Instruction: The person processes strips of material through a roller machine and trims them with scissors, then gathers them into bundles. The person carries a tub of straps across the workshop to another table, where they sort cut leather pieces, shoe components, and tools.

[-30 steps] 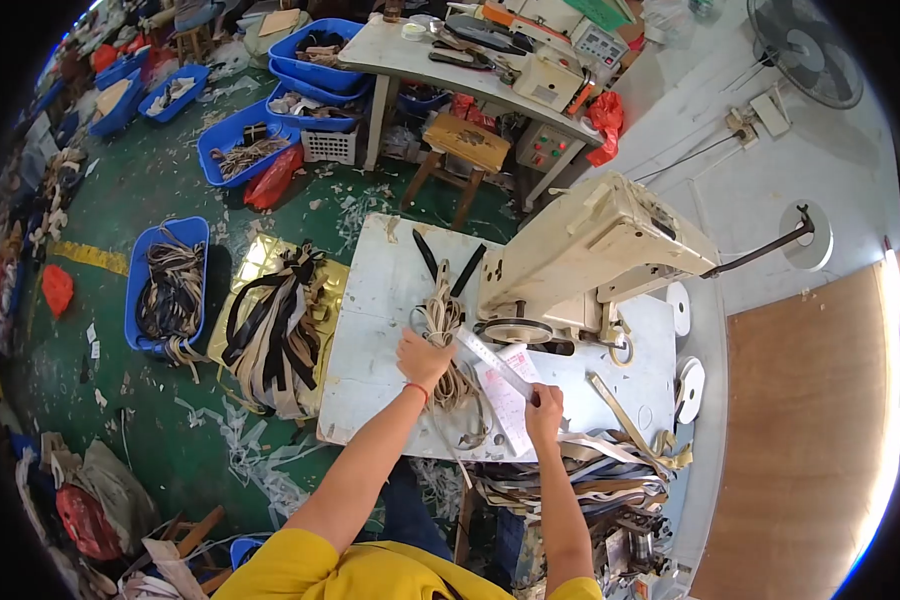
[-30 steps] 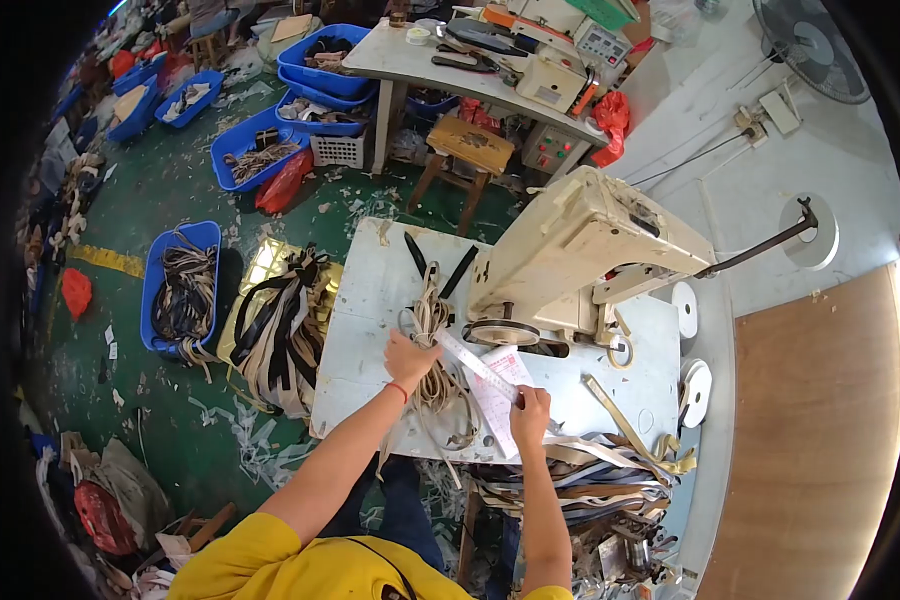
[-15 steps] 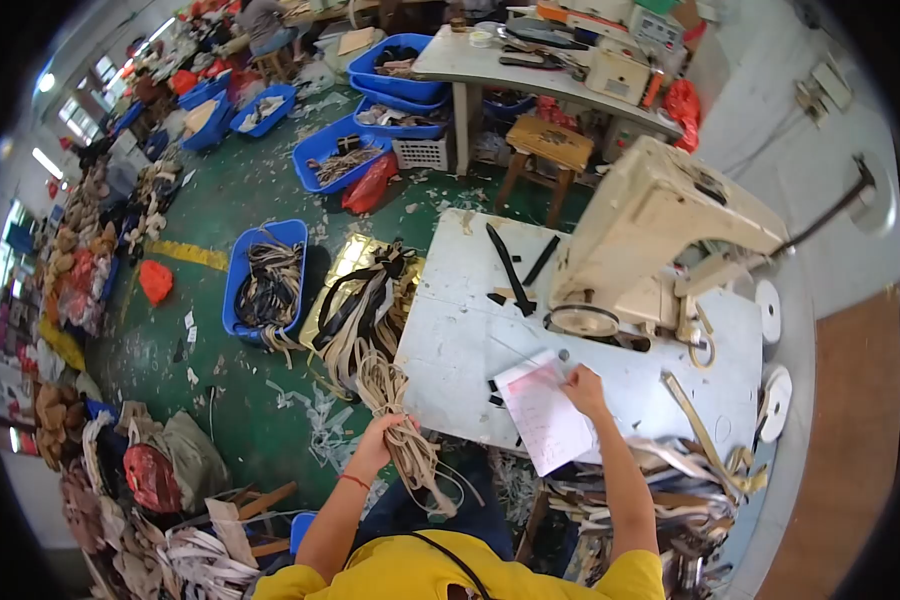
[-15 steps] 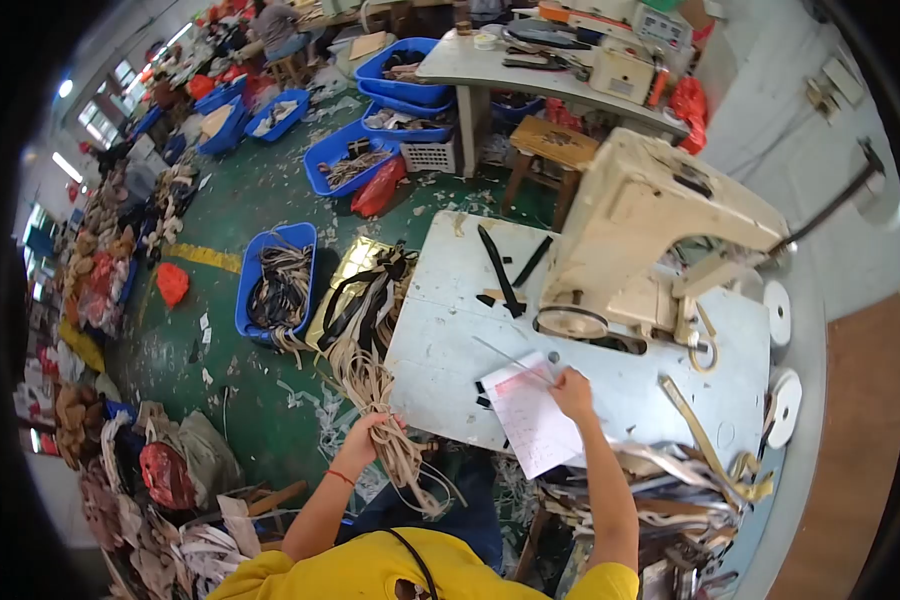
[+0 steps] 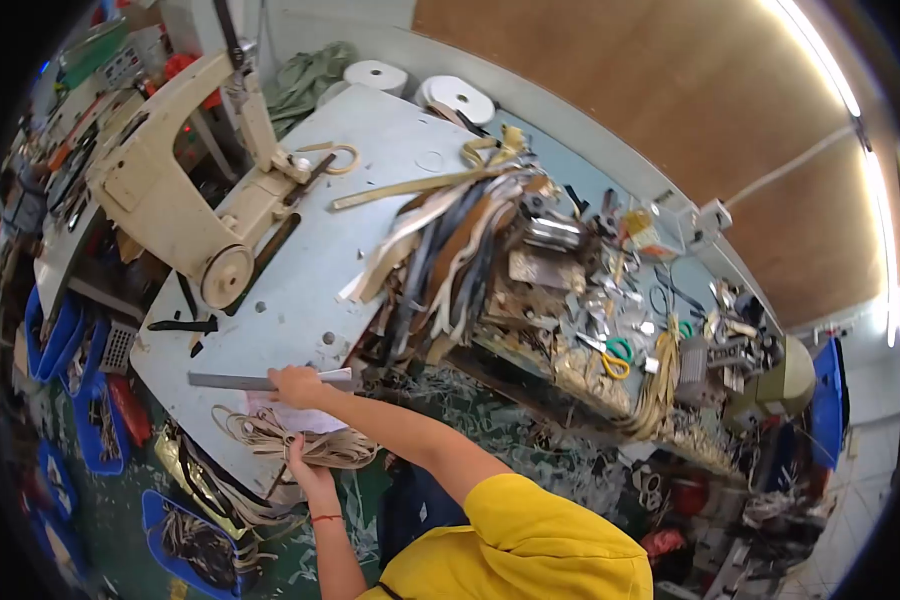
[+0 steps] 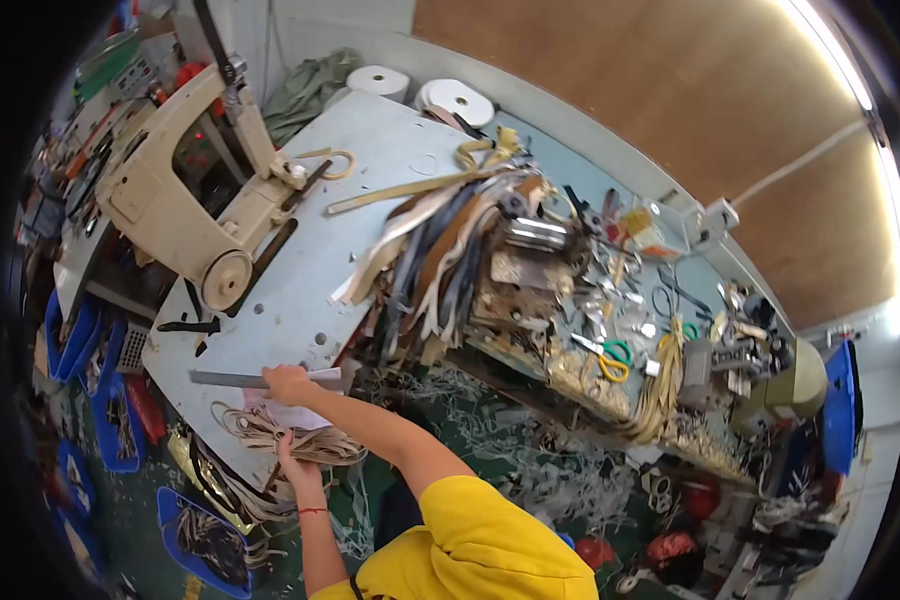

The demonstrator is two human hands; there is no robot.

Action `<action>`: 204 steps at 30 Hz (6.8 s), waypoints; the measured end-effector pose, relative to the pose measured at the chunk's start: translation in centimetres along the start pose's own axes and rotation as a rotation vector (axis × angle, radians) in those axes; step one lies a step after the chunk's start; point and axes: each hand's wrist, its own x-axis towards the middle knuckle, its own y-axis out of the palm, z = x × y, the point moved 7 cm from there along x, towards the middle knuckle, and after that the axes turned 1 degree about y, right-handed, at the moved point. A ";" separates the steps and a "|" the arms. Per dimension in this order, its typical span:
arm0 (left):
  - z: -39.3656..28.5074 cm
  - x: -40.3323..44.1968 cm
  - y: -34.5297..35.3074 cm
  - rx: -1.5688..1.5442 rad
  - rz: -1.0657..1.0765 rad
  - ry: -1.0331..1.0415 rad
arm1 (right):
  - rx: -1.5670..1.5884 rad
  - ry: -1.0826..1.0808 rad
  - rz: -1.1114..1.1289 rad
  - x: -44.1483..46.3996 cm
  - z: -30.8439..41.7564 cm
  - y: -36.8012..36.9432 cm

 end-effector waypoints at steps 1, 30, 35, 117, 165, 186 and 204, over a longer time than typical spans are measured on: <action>0.2 -1.0 -0.3 0.004 0.069 -0.033 | 0.077 0.013 0.024 -2.2 0.6 -0.7; 15.4 -22.3 11.8 0.218 0.049 -0.093 | -0.237 0.386 -0.685 -44.2 -27.6 -21.4; 6.8 -24.4 0.6 0.154 -0.220 0.211 | -0.573 0.644 -0.385 -51.4 -54.7 -8.9; -42.8 29.8 -130.0 -0.205 -0.672 0.006 | 0.424 0.486 -0.368 23.9 34.8 102.2; -147.7 1.5 -133.6 -0.239 0.100 -0.077 | -0.166 -0.607 -0.443 67.3 167.7 99.4; -206.5 20.4 -188.5 -0.102 0.062 0.241 | -0.146 -0.781 -0.242 92.0 237.6 146.2; -252.4 34.2 -231.4 -0.133 -0.021 0.289 | -0.223 -0.920 -0.147 110.9 291.8 184.7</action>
